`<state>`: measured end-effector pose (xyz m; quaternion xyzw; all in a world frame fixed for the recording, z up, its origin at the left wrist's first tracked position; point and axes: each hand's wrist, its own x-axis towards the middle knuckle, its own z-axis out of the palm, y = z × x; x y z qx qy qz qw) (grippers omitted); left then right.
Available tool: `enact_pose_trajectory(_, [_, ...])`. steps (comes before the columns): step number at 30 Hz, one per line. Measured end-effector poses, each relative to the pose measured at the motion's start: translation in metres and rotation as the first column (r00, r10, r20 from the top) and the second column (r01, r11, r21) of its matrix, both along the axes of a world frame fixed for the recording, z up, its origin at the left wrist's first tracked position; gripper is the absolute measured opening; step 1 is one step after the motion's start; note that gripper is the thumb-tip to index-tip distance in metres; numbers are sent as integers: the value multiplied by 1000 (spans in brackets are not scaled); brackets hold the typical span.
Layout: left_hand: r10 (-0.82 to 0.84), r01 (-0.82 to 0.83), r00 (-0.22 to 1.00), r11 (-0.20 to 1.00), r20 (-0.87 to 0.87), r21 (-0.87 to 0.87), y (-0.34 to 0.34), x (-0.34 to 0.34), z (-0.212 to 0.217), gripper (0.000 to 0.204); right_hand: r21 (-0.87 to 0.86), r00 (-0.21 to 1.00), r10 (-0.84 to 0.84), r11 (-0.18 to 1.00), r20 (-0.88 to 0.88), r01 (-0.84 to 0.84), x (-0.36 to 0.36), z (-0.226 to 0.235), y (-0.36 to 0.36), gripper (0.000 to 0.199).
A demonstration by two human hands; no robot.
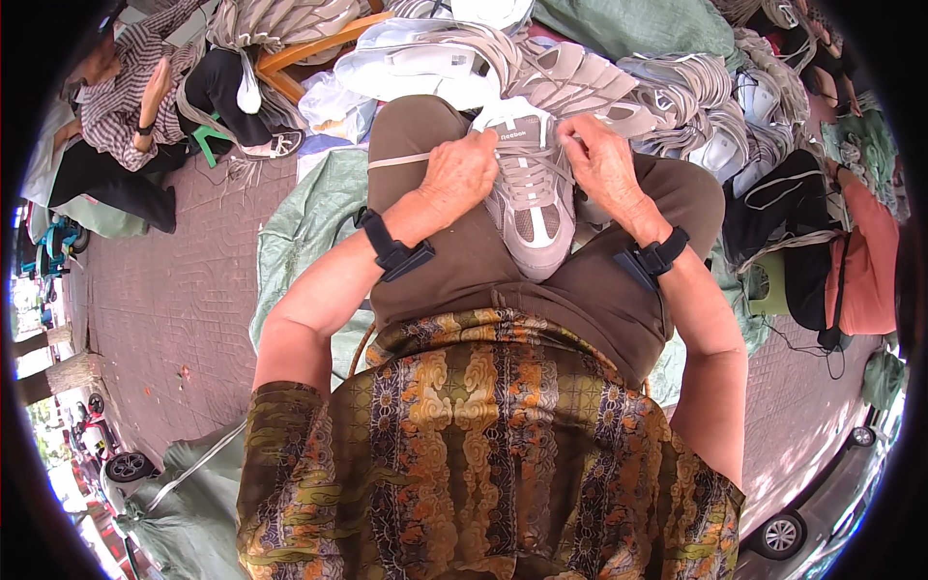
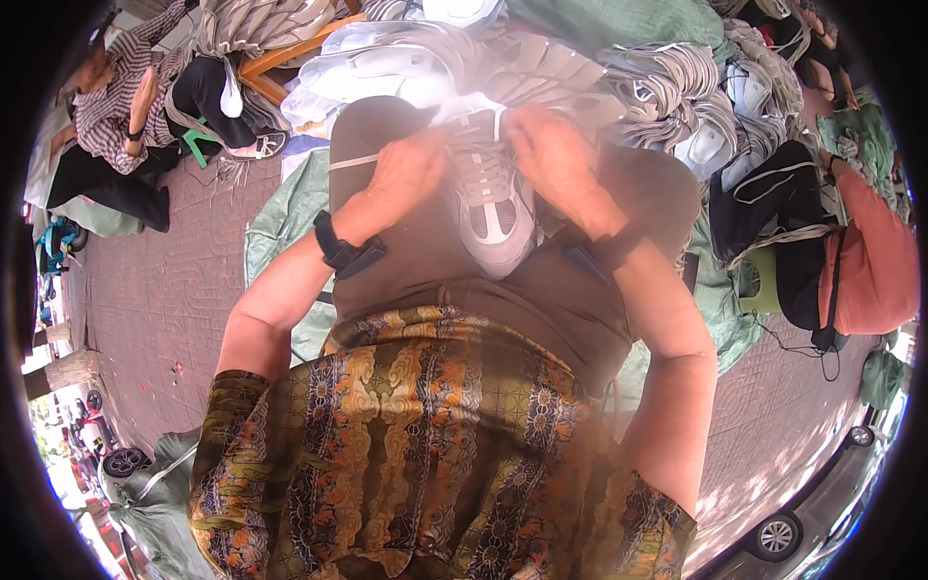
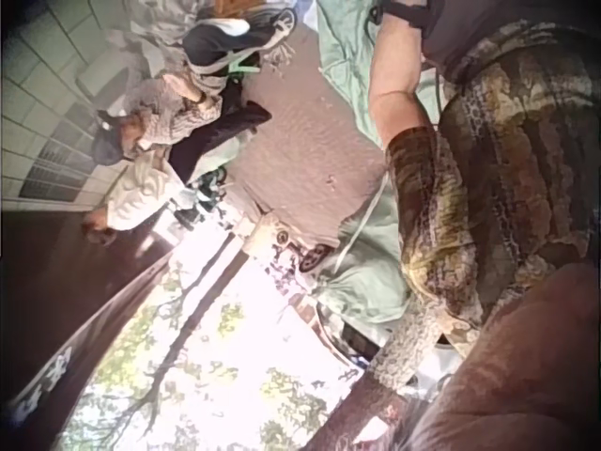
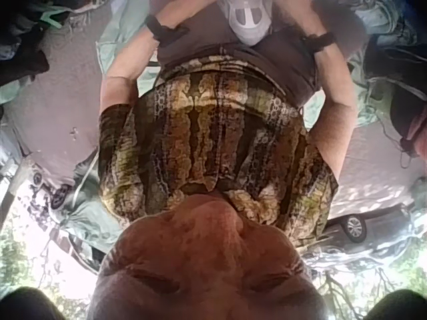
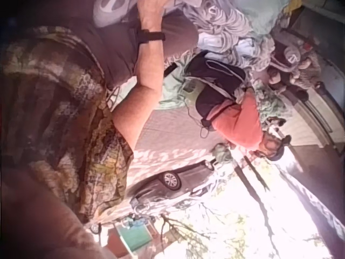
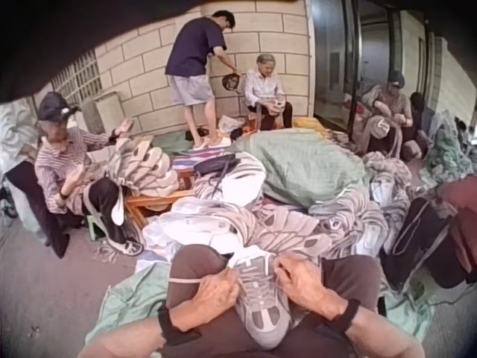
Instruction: The person sits on a mat and laces a beige sneaker by hand. They thread a long white lace through the eyelets, pull it tight, and tie a knot. The person repeats this process on a second shoe, handling the laces and adjusting the fit.
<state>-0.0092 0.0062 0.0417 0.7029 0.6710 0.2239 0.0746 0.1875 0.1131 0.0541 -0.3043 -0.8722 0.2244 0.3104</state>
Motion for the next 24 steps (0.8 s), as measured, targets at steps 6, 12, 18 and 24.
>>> enact_pose_trajectory(6, [-106, 109, 968, 994, 229, 1, -3, -9, 7, 8, 22, 922, 66, 997, 381, -81, -20, -9, -8, 12])
enact_pose_trajectory(12, [-103, 106, 987, 994, -120, 16, -7, -22, 7, 9, 115, 869, 29, 989, 494, -98, -29, -14, -2, 16])
enact_pose_trajectory(18, [-31, 35, 997, 998, -73, 60, -8, -19, 6, 9, -441, 967, 183, 893, 179, -88, -33, -13, 12, 17])
enact_pose_trajectory(24, [-52, 14, 920, 995, 389, 100, -4, -18, 5, 8, -655, 985, 144, 754, 100, -44, -36, 2, 10, 13])
